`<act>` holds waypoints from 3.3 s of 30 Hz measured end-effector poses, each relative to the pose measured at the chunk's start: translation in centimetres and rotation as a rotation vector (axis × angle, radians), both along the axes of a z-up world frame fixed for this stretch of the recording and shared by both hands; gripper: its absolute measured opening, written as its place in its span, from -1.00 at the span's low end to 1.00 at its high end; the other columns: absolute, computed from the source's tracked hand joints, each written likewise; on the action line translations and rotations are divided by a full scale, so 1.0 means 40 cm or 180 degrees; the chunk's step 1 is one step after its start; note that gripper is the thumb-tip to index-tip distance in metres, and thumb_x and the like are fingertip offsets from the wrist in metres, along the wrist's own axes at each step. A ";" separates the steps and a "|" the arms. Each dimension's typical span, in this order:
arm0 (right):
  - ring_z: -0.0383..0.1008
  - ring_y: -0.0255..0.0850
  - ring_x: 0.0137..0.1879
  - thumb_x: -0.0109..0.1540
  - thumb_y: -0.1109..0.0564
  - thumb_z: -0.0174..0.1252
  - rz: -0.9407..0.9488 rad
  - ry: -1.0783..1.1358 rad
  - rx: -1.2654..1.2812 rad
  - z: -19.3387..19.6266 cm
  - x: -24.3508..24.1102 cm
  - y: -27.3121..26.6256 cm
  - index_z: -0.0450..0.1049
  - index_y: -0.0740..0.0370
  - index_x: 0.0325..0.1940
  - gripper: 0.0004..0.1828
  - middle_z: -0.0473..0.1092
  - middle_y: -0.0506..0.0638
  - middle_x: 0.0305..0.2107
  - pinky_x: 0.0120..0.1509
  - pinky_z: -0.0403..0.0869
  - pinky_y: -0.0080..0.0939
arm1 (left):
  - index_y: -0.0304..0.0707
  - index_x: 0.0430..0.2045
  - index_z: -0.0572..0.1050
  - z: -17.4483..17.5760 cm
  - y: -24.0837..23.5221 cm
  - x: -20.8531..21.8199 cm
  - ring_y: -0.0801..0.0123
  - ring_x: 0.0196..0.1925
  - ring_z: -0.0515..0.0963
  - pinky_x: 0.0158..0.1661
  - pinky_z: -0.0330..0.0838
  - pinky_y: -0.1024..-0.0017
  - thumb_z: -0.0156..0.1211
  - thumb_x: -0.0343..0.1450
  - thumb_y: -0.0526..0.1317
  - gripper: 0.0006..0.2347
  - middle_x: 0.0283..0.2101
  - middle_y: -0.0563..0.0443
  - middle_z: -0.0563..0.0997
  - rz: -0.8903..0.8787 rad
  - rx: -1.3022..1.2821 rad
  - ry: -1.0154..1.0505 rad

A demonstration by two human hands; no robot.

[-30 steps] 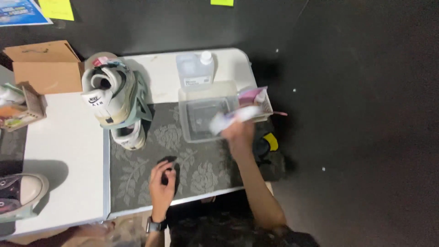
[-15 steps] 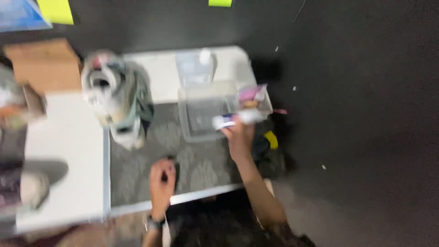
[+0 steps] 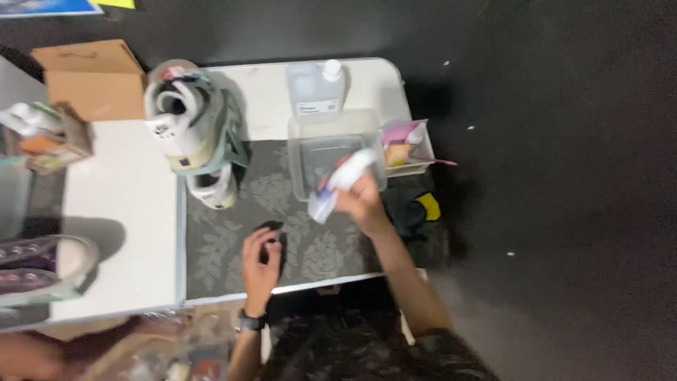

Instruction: The person pours liquid from a large bottle into a plastic container, then adds a smaller amount of liquid from a second bottle. They use a pink brush to stir the mixture in the container, creating a soapy solution.

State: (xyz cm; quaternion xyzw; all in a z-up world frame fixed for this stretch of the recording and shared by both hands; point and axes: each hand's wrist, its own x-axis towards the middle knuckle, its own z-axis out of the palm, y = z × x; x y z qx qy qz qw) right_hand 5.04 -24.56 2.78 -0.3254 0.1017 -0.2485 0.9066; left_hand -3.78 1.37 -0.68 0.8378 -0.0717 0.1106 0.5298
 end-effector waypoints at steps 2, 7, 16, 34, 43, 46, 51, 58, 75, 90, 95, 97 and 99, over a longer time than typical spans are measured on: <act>0.49 0.16 0.04 0.21 0.30 0.15 0.0545 -0.0031 -0.0380 0.050 -0.019 -0.001 0.16 0.24 0.25 -0.45 0.44 0.42 -0.10 0.15 0.51 0.35 | -0.21 -0.13 0.57 -0.021 -0.003 -0.007 0.11 0.18 0.51 0.18 0.38 0.23 0.08 0.49 -0.25 -0.84 0.06 -0.13 0.54 0.0035 -0.0026 -0.0199; 0.42 0.03 0.20 0.22 0.24 0.07 0.0496 0.0352 -0.0727 0.199 -0.040 0.002 0.15 0.06 0.31 -0.43 0.35 0.14 0.09 0.21 0.47 0.14 | -0.20 -0.18 0.59 0.032 -0.027 0.027 0.19 0.14 0.52 0.18 0.34 0.29 0.13 0.45 -0.29 -0.86 0.04 -0.09 0.54 0.0069 -0.0023 -0.0059; 0.44 0.33 0.12 0.27 0.23 0.14 0.0725 -0.0771 0.0527 -0.067 -0.034 -0.041 0.12 0.45 0.37 -0.38 0.40 0.47 -0.01 0.18 0.45 0.40 | -0.31 -0.13 0.57 0.088 -0.022 -0.014 -0.14 0.04 0.57 0.03 0.40 -0.01 0.17 0.47 -0.34 -0.86 0.01 -0.28 0.51 0.0089 -0.0194 0.0123; 0.58 0.08 -0.16 0.17 -0.03 0.35 0.0856 -0.0300 -0.0424 0.066 -0.053 -0.002 0.24 0.21 0.25 -0.33 0.46 0.28 -0.19 -0.21 0.56 0.04 | -0.25 -0.10 0.56 0.140 -0.093 0.096 0.17 -0.01 0.56 0.02 0.38 0.15 0.15 0.51 -0.17 -0.81 -0.13 -0.17 0.57 0.0017 -0.1222 -0.0120; 0.60 0.07 -0.07 -0.14 0.13 0.63 0.2510 0.0518 -0.2204 0.207 -0.188 0.058 0.37 0.40 0.19 -0.10 0.55 0.29 -0.22 0.07 0.55 0.17 | -0.40 0.10 0.46 0.328 -0.226 0.135 0.00 -0.03 0.59 0.02 0.41 0.17 -0.23 0.51 0.10 -0.47 0.03 -0.38 0.57 -0.1441 -0.1997 0.0290; 0.57 -0.04 -0.06 -0.05 0.14 0.58 0.2246 0.0461 -0.1853 0.134 -0.192 0.052 0.42 0.39 0.17 -0.23 0.53 0.24 -0.23 0.03 0.54 0.06 | -0.44 0.04 0.49 0.297 -0.238 0.137 0.29 -0.28 0.58 -0.31 0.37 0.44 -0.17 0.47 0.07 -0.48 -0.05 -0.33 0.63 -0.1521 -0.2240 0.0388; 0.49 -0.17 -0.15 0.18 -0.06 0.37 0.1907 0.0300 -0.1976 0.086 -0.210 0.044 0.49 0.36 0.02 -0.50 0.50 0.16 -0.35 -0.04 0.51 -0.11 | -0.51 0.01 0.49 0.305 -0.253 0.137 0.45 -0.47 0.55 -0.56 0.37 0.58 -0.06 0.43 -0.03 -0.54 -0.12 -0.33 0.67 -0.1563 -0.2430 0.0371; 0.36 0.01 -0.69 0.30 -0.39 -0.17 0.3468 -0.0512 0.0708 0.015 -0.214 0.059 0.40 0.46 -0.27 -0.25 0.26 0.27 -0.74 -0.64 0.40 -0.07 | -0.57 0.10 0.35 0.268 -0.286 0.140 0.40 -0.47 0.53 -0.47 0.39 0.51 -0.14 0.47 -0.05 -0.52 -0.13 -0.44 0.64 -0.2137 -0.2835 0.0450; 0.42 -0.12 -0.78 0.42 -0.11 -0.20 0.1440 -0.0267 -0.0589 -0.187 -0.174 0.039 0.47 0.27 -0.39 -0.48 0.45 0.27 -0.72 -0.84 0.33 -0.34 | -0.34 -0.02 0.32 0.270 -0.367 0.136 0.31 -0.45 0.53 -0.43 0.36 0.44 -0.45 0.59 -0.02 -0.61 -0.40 -0.11 0.55 -0.1303 -0.1697 -0.0273; 0.46 -0.08 -0.72 0.38 -0.19 -0.10 0.1890 -0.0195 -0.0840 -0.055 -0.116 -0.095 0.28 0.24 0.09 -0.54 0.46 0.33 -0.59 -0.80 0.29 -0.34 | -0.56 0.17 0.33 0.288 -0.319 0.188 -0.16 0.20 0.47 0.17 0.32 0.01 -0.27 0.42 0.43 -0.15 0.15 -0.51 0.48 -0.1806 -0.2075 0.1435; 0.47 -0.12 -0.70 0.35 -0.15 0.03 0.2048 0.0320 -0.1358 0.014 -0.101 -0.109 0.27 0.40 0.12 -0.46 0.44 0.28 -0.59 -0.74 0.36 -0.32 | -0.36 0.04 0.50 0.241 -0.382 0.136 0.22 -0.20 0.63 -0.16 0.48 0.27 0.32 0.43 -0.09 -0.62 -0.21 -0.22 0.68 -0.0942 -0.1941 0.0711; 0.52 -0.07 -0.60 0.32 -0.11 0.09 0.1881 0.0373 -0.0964 0.000 -0.094 -0.120 0.29 0.33 0.14 -0.50 0.47 0.27 -0.47 -0.62 0.47 -0.25 | -0.34 0.00 0.52 0.179 -0.407 0.162 0.29 -0.24 0.63 -0.20 0.49 0.32 0.34 0.42 -0.08 -0.64 -0.22 -0.18 0.68 -0.0702 -0.2047 0.0654; 0.57 -0.03 -0.49 0.29 -0.06 0.15 0.1721 0.0430 -0.0568 0.002 -0.094 -0.117 0.31 0.27 0.16 -0.53 0.49 0.27 -0.36 -0.51 0.58 -0.18 | -0.32 -0.04 0.54 0.157 -0.435 0.177 0.36 -0.27 0.63 -0.23 0.50 0.37 0.36 0.42 -0.07 -0.65 -0.24 -0.14 0.69 -0.0448 -0.2150 0.0601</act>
